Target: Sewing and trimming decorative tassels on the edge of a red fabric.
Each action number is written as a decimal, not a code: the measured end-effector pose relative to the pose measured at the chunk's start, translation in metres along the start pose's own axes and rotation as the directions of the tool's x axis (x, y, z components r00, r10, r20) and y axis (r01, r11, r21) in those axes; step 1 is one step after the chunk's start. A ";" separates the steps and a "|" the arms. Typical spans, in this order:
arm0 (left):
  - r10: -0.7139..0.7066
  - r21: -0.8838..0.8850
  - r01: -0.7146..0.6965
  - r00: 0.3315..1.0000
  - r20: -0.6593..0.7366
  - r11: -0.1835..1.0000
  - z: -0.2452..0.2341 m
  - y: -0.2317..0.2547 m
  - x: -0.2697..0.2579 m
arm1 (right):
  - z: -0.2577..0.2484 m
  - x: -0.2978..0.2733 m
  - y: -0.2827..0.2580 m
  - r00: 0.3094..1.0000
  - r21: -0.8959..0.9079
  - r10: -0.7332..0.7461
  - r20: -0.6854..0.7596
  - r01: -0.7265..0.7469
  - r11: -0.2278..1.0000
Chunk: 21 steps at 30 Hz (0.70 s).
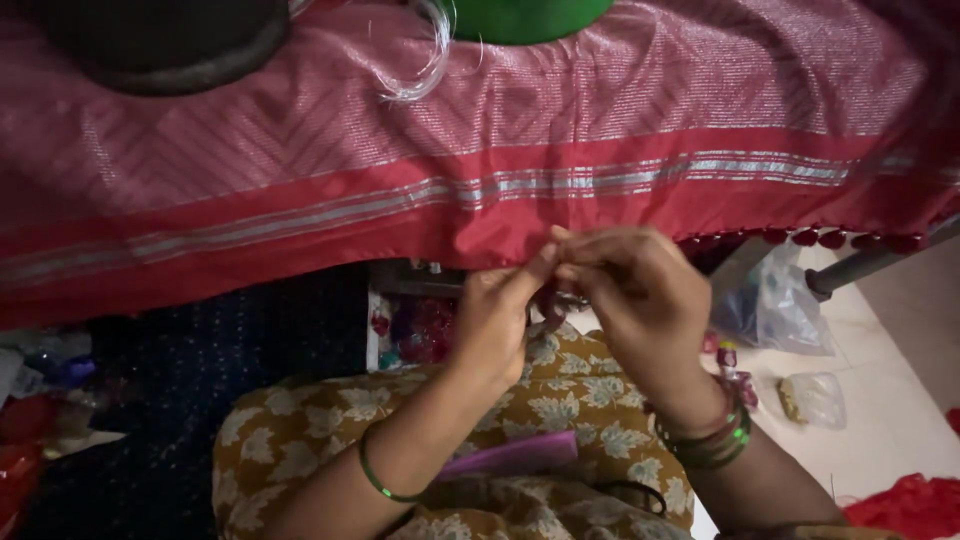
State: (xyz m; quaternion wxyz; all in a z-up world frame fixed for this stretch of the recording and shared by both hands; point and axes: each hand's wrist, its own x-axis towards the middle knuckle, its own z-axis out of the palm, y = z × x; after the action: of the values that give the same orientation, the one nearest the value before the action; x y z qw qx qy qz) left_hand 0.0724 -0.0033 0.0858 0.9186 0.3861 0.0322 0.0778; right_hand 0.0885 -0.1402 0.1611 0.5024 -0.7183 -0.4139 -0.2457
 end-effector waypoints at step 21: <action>0.066 -0.027 -0.064 0.994 0.083 0.998 0.013 0.004 -0.003 | -0.007 0.010 0.038 0.800 0.848 0.579 0.157 -0.409 0.336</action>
State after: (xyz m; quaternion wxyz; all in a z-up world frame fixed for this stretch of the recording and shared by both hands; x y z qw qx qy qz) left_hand 0.0704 -0.0103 0.0975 0.9207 0.3787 -0.0202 0.0917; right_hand 0.1261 -0.1494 0.1516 0.8705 -0.4422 -0.1947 0.0934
